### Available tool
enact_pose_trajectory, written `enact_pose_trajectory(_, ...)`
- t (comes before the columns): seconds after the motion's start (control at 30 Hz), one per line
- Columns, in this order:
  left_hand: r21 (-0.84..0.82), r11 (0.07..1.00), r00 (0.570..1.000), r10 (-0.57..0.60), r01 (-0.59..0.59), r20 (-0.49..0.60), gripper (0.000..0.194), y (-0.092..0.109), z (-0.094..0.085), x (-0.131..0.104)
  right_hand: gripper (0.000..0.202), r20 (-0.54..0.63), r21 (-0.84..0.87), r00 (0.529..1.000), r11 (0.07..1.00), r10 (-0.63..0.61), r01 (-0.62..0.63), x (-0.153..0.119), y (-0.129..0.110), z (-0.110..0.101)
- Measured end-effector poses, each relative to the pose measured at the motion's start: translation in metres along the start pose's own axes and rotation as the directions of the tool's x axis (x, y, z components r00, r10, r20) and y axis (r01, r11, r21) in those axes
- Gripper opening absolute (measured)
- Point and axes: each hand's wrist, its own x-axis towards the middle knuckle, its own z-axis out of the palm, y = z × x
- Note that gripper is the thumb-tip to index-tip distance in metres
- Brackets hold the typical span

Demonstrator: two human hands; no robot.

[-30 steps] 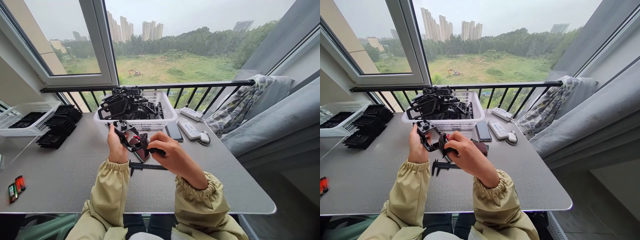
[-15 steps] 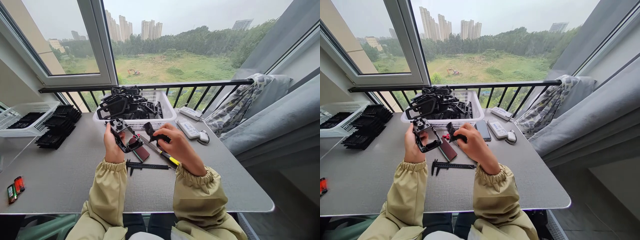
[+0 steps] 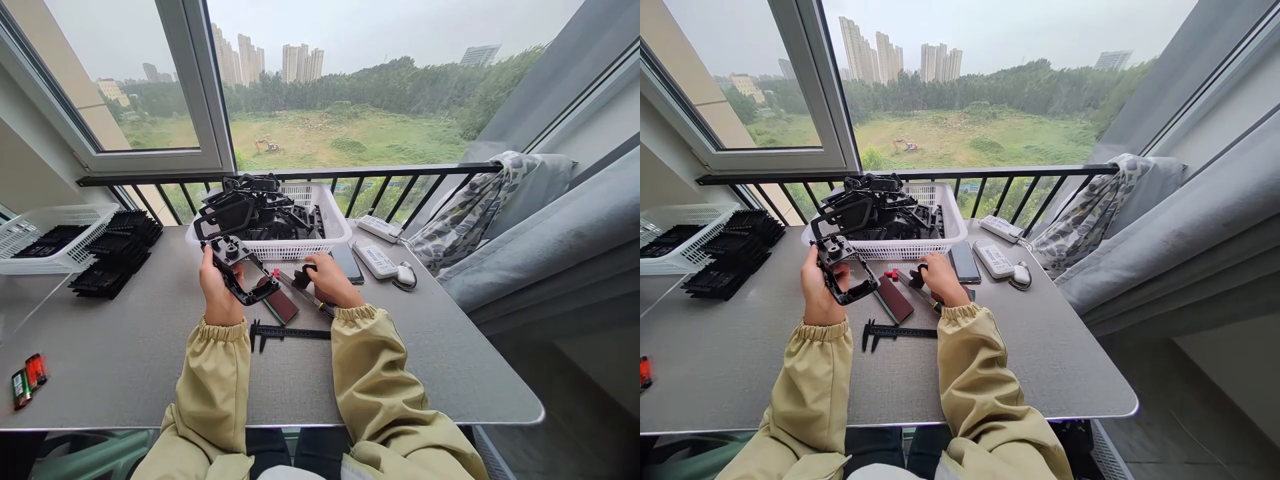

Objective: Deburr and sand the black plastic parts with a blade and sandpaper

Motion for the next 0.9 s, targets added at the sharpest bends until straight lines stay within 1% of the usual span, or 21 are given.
enact_pose_trajectory(0.07,0.006,1.0,1.0,0.0,0.0,-0.004,0.027,0.0,0.0,0.001,0.034,0.017,-0.018,1.0,1.0,0.013,-0.013,0.0,0.002,-0.002)
enact_pose_trajectory(0.1,0.008,1.0,1.0,-0.001,0.001,-0.005,0.027,0.0,0.0,0.001,0.033,0.043,-0.022,0.999,1.0,0.008,-0.007,-0.001,0.002,-0.003)
enact_pose_trajectory(0.2,0.005,1.0,1.0,0.003,-0.003,-0.004,0.026,-0.001,0.0,0.0,0.026,0.165,-0.029,0.986,0.999,-0.025,0.03,-0.002,-0.006,-0.002)
enact_pose_trajectory(0.3,-0.002,1.0,1.0,0.012,-0.012,-0.002,0.025,-0.001,0.0,-0.001,0.016,0.283,-0.039,0.957,0.997,-0.058,0.071,-0.007,-0.022,0.006)
enact_pose_trajectory(0.4,0.009,1.0,1.0,0.011,-0.011,-0.002,0.026,-0.001,0.0,-0.001,0.009,0.376,-0.052,0.922,0.991,-0.093,0.121,-0.013,-0.043,0.016)
enact_pose_trajectory(0.47,0.018,1.0,1.0,0.01,-0.01,-0.006,0.027,0.0,0.0,-0.001,0.012,0.395,-0.079,0.913,0.987,-0.098,0.14,-0.017,-0.053,0.023)
enact_pose_trajectory(0.53,0.017,1.0,1.0,0.01,-0.01,-0.016,0.027,0.0,0.001,0.0,0.015,0.387,-0.128,0.919,0.983,-0.07,0.129,-0.018,-0.057,0.027)
enact_pose_trajectory(0.6,0.009,1.0,1.0,0.011,-0.011,-0.015,0.026,0.0,0.001,0.0,0.02,0.369,-0.188,0.929,0.978,-0.018,0.093,-0.016,-0.052,0.028)
enact_pose_trajectory(0.67,0.003,1.0,1.0,0.011,-0.011,-0.002,0.026,0.0,0.0,0.0,0.024,0.351,-0.244,0.935,0.969,0.039,0.051,-0.012,-0.042,0.026)
enact_pose_trajectory(0.73,0.003,1.0,1.0,0.007,-0.007,0.007,0.025,0.0,0.0,0.0,0.026,0.351,-0.276,0.934,0.961,0.066,0.036,-0.008,-0.034,0.022)
enact_pose_trajectory(0.8,0.003,1.0,1.0,0.002,-0.002,0.001,0.024,-0.001,-0.001,0.001,0.026,0.382,-0.268,0.924,0.96,0.034,0.076,-0.007,-0.033,0.02)
enact_pose_trajectory(0.9,0.001,1.0,1.0,0.006,-0.006,0.002,0.023,-0.001,-0.003,0.003,0.021,0.469,-0.208,0.879,0.957,-0.082,0.201,-0.013,-0.046,0.024)
